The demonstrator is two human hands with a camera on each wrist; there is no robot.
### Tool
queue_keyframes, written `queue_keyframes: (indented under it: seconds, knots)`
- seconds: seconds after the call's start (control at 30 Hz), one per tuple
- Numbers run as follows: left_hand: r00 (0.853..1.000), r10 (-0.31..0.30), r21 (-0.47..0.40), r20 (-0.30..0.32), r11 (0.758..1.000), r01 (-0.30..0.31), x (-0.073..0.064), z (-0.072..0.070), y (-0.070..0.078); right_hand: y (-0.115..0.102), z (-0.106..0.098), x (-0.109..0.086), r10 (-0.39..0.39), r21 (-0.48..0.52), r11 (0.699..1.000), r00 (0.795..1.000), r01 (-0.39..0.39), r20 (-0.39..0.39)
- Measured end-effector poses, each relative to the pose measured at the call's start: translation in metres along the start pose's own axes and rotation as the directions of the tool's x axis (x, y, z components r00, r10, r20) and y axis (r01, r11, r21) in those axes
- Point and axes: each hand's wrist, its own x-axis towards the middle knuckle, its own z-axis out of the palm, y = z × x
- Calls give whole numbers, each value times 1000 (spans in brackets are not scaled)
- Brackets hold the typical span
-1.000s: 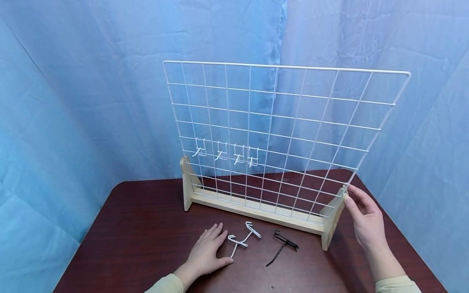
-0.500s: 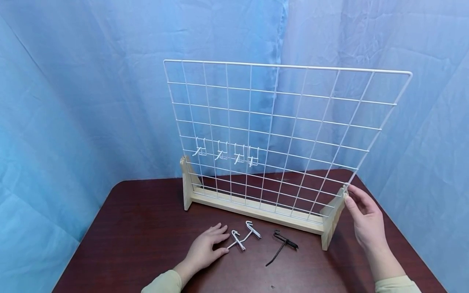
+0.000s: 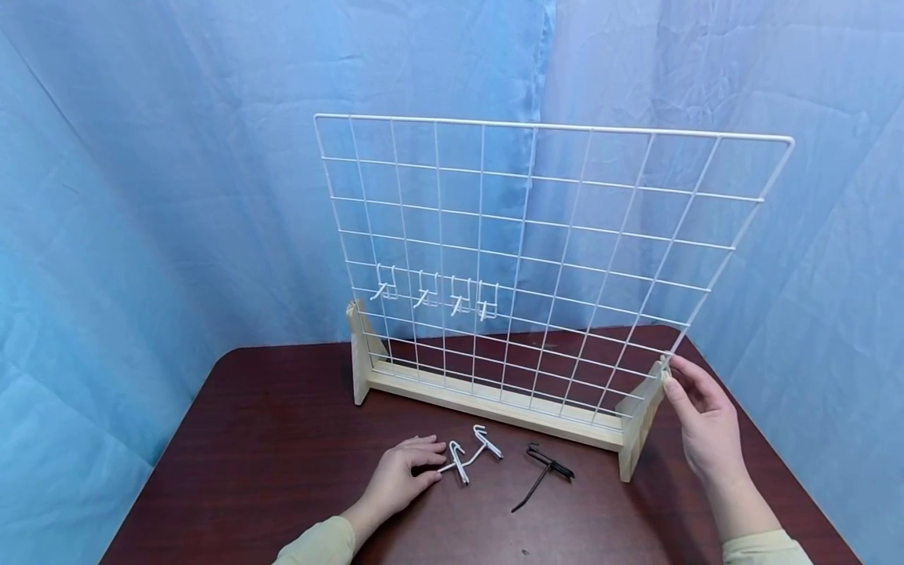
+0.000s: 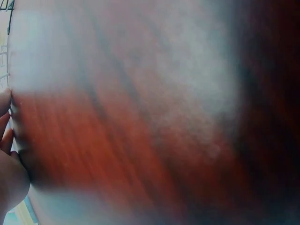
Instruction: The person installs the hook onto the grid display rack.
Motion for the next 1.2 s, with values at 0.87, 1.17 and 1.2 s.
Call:
queue_keyframes:
  seconds: [0.87, 1.17, 1.2]
  knots:
    - [981, -191, -174, -42, 968, 181, 1, 2, 9, -1, 1, -1, 7, 1, 1000, 1000, -7, -1]
    - [945, -326, -279, 11, 907, 316, 2, -5, 15, -1, 0, -1, 2, -5, 1000, 1000, -2, 5]
    - [941, -340, -299, 11, 896, 327, 2, -5, 16, -1, 0, -1, 1, -6, 1000, 1000, -1, 5]
